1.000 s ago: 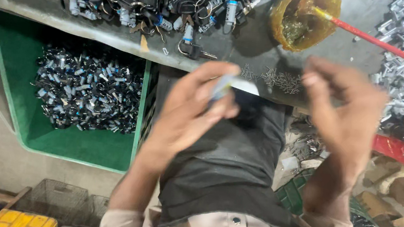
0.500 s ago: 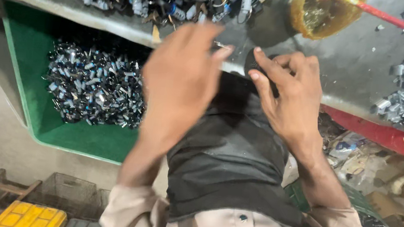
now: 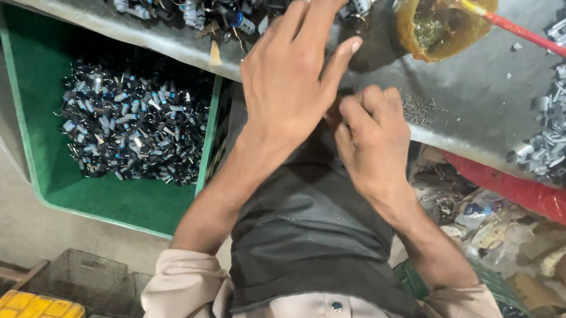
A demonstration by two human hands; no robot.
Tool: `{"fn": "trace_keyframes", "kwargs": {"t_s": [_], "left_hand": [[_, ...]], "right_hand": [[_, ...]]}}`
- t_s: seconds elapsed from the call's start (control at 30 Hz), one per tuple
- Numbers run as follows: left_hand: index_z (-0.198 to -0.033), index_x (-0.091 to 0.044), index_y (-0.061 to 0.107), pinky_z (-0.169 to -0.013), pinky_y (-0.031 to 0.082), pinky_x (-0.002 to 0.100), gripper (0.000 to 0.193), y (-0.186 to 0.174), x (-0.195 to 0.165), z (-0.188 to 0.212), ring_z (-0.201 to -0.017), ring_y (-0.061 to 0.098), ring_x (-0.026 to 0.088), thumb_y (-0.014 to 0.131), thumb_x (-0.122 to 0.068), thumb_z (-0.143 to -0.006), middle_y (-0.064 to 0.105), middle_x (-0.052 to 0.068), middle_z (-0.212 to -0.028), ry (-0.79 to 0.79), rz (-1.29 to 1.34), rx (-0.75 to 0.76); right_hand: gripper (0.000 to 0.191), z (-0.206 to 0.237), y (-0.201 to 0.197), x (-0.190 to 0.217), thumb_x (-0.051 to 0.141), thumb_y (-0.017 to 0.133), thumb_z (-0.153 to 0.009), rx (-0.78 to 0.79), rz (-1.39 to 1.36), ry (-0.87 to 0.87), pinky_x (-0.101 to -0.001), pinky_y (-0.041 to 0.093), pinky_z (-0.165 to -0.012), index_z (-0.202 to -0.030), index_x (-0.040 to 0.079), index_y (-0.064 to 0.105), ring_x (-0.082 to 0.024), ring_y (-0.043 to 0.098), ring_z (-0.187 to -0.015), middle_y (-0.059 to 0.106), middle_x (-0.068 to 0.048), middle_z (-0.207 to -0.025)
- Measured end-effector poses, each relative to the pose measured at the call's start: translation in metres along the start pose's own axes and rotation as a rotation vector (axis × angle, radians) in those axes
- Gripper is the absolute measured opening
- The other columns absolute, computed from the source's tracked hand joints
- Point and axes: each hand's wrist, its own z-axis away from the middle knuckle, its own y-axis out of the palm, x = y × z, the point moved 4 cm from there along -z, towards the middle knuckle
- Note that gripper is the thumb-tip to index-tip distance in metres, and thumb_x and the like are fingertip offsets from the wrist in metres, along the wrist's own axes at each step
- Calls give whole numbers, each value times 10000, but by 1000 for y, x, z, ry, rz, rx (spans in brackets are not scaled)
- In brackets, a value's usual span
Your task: The person picks small padlock cylinder components from a bin, fits the parts together by hand at the workbench, and uses a brush to apply paste from a container onto the assembled cylinder. Finished assemblies are placed on the table with the growing pile of completed padlock cores.
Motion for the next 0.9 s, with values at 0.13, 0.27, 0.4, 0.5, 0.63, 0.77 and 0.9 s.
{"fn": "trace_keyframes", "kwargs": {"t_s": [0.13,0.27,0.4,0.5,0.63,0.77,0.9], "left_hand": [[-1299,-106,641,-715,572,299,276,-15,5,15,-878,685,174,730,-167,-1045,681,47,-1098,-251,286,133],[-1252,-78,670,-709,550,291,212,-22,9,36,-830,683,176,701,-131,-1049,687,74,-1014,-307,287,208],[-1227,-74,673,-737,553,276,203,-23,9,52,-865,727,185,696,-111,-1028,722,81,-1068,-321,359,198],[-1182,-54,701,-638,519,251,224,-10,8,60,-717,691,137,715,-120,-969,725,58,-876,-435,505,316],[-1090,-26,674,-621,476,226,114,9,3,60,-714,619,48,675,-115,-1019,712,30,-808,-515,844,418],[-1050,-28,658,-581,457,217,93,16,3,57,-674,604,18,656,-119,-1028,699,12,-774,-483,851,490],[-1045,-27,641,-570,474,225,90,14,6,55,-654,608,38,630,-116,-1047,688,14,-771,-506,877,493]], "right_hand": [[189,-1,-12,-10,51,849,-882,-79,-140,80,-377,451,-766,-1034,111,754,-227,533,-858,578,-24,-869],[173,-11,-18,-20,92,889,-886,-118,-87,100,-364,442,-754,-1009,120,770,-209,527,-841,594,-14,-860],[166,-12,-22,-19,106,903,-924,-133,-75,65,-352,449,-808,-1018,121,767,-202,545,-879,594,-19,-881],[153,-5,-26,-18,79,897,-933,-88,-166,87,-315,431,-771,-1028,110,781,-152,546,-818,594,-11,-861],[164,8,-27,-27,46,876,-904,-61,-355,206,-247,379,-660,-1033,89,783,-90,515,-766,594,2,-877],[151,13,-27,-35,45,869,-908,-60,-442,242,-225,366,-660,-1022,70,773,-62,496,-774,609,11,-895],[162,11,-26,-33,51,879,-912,-41,-430,208,-219,379,-674,-1029,65,767,-50,506,-781,604,15,-891]]}}
